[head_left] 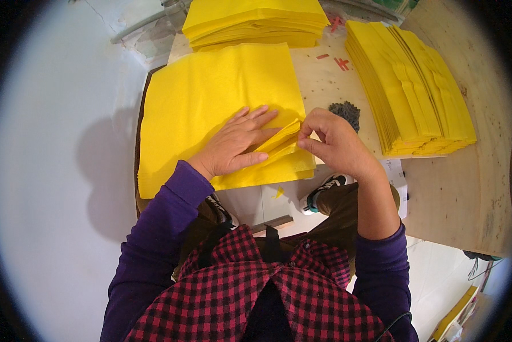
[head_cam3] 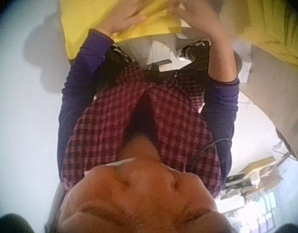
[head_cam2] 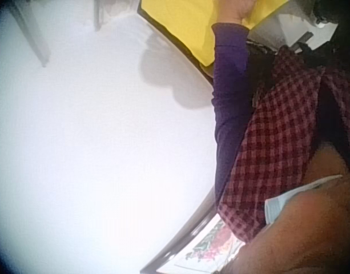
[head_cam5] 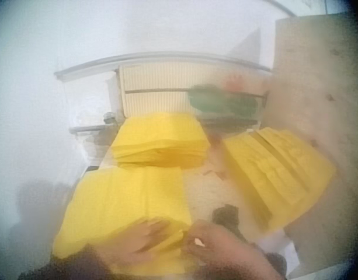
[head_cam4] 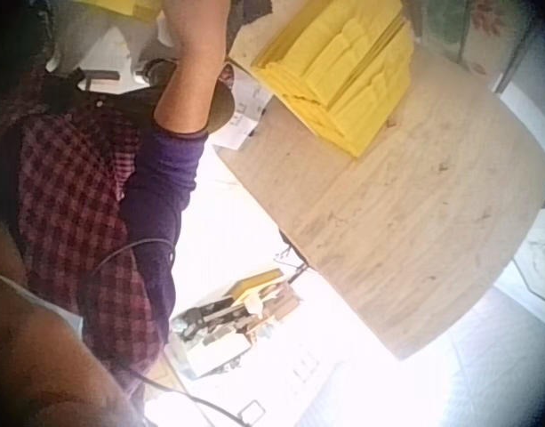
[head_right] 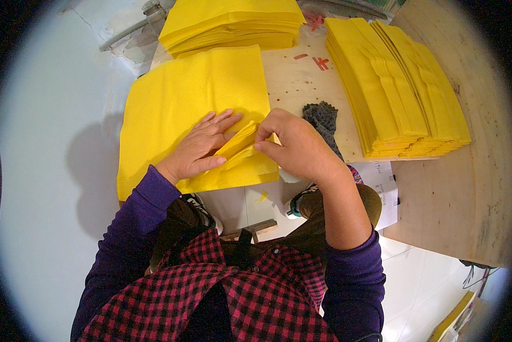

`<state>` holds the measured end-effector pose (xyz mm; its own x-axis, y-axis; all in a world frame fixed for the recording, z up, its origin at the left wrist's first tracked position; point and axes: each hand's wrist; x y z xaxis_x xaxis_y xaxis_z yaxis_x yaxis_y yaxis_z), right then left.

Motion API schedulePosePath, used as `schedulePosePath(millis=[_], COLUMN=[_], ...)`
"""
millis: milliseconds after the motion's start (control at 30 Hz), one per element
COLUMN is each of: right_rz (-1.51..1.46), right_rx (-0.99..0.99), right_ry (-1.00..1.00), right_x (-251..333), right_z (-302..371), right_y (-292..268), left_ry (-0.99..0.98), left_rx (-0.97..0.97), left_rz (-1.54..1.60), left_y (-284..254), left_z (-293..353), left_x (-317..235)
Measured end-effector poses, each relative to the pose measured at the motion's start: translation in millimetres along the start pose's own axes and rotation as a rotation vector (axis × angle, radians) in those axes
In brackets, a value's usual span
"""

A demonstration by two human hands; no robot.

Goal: The person folds yellow fabric pieces on a table. They smooth each piece, fold it in half, then fold the sides inward to create a compact rectangle. The folded pieces are stacked on the right side of the table.

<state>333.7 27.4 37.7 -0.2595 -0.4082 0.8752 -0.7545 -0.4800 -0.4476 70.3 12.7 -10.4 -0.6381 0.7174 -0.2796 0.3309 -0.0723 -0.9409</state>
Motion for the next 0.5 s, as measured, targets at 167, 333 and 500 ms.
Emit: schedulePosePath(millis=[167, 333, 500], right_rz=[0.073, 0.122, 0.148], right_rx=[-0.045, -0.066, -0.102], right_ry=[-0.041, -0.076, -0.086], right_x=[2.6, 7.7, 12.4], right_z=[-5.8, -16.3, -24.0], right_y=[1.5, 5.6, 10.6], left_ry=[0.021, 0.028, 0.03], left_rx=[0.008, 0.032, -0.032], left_rz=[0.038, -0.016, -0.011], left_y=[-1.4, -1.2, 1.4], left_z=[0.0, -0.3, -1.2], left_x=[1.1, 1.8, 2.0])
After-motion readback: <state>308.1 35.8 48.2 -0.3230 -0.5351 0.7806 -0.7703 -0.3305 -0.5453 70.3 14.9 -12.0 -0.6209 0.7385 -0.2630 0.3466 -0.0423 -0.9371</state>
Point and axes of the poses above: each hand's wrist, its own z-axis away from the middle knuckle, its own y-axis out of the palm, x = y × z, and after that the axes turned 11 degrees about -z, right-handed
